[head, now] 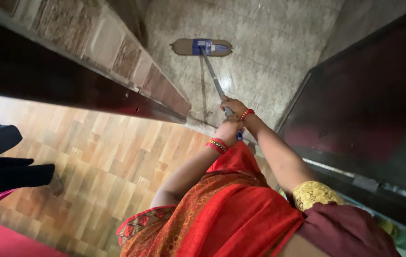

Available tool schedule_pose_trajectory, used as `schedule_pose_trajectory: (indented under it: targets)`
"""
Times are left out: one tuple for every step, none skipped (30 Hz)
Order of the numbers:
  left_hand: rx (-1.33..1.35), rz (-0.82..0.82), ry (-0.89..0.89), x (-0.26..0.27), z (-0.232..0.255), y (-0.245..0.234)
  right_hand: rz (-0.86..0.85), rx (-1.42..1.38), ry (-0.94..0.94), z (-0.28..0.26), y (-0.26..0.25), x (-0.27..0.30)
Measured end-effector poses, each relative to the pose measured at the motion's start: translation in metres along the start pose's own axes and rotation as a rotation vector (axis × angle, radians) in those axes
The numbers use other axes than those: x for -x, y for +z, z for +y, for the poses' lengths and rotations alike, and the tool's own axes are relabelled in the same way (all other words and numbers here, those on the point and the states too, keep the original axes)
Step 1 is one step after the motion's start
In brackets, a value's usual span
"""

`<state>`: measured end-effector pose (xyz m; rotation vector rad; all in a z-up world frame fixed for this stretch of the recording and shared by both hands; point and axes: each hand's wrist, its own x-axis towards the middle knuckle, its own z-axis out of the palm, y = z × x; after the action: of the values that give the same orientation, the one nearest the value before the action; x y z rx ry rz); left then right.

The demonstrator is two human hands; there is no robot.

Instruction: The person sweeps the tiled bathroom floor using a long-handled broom, moving dirt and debris toward the doorway.

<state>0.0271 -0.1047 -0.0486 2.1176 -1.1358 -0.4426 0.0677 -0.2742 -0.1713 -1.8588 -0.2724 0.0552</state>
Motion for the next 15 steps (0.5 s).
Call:
schedule_pose_trajectory:
  targets:
    - [-0.044, -0.038, -0.016, 0.013, 0.009, 0.0, 0.043, -0.303, 0.321, -0.004, 0.014, 0.007]
    - [-0.091, -0.07, -0.026, 0.021, 0.02, -0.002, 0.085, -0.602, 0.634, -0.009, 0.023, 0.011]
    - [-0.138, -0.102, -0.035, 0.028, 0.03, -0.005, 0.087, -0.541, 0.656, -0.016, 0.028, 0.019]
    - [-0.144, -0.097, 0.047, 0.036, 0.039, -0.01, 0.087, -0.479, 0.681, -0.023, 0.03, 0.034]
    - [-0.15, -0.093, 0.129, 0.043, 0.046, -0.014, 0.088, -0.417, 0.706, -0.03, 0.037, 0.046]
    - [-0.152, -0.089, 0.207, 0.053, 0.054, -0.016, 0.122, -0.498, 0.79, -0.038, 0.046, 0.059]
    - [-0.221, -0.16, 0.205, 0.062, 0.064, -0.016, 0.157, -0.578, 0.874, -0.047, 0.05, 0.073]
    - [-0.294, -0.227, 0.204, 0.067, 0.074, -0.016, 0.193, -0.658, 0.952, -0.057, 0.052, 0.084]
    - [-0.368, -0.294, 0.201, 0.071, 0.083, -0.017, 0.068, -0.371, 0.794, -0.068, 0.051, 0.095]
    - [-0.276, -0.339, 0.272, 0.076, 0.091, -0.017, -0.053, -0.094, 0.634, -0.081, 0.05, 0.114]
    - [-0.183, -0.382, 0.341, 0.081, 0.097, -0.019, -0.171, 0.178, 0.464, -0.094, 0.051, 0.13]
    - [-0.152, -0.405, 0.402, 0.087, 0.105, -0.018, -0.199, 0.126, 0.52, -0.107, 0.052, 0.144]
    - [-0.121, -0.428, 0.462, 0.091, 0.113, -0.018, -0.227, 0.073, 0.574, -0.121, 0.057, 0.151]
    - [-0.089, -0.385, 0.536, 0.095, 0.118, -0.018, -0.233, 0.175, 0.453, -0.136, 0.062, 0.157]
    - [-0.056, -0.341, 0.61, 0.099, 0.124, -0.016, -0.238, 0.276, 0.331, -0.153, 0.061, 0.166]
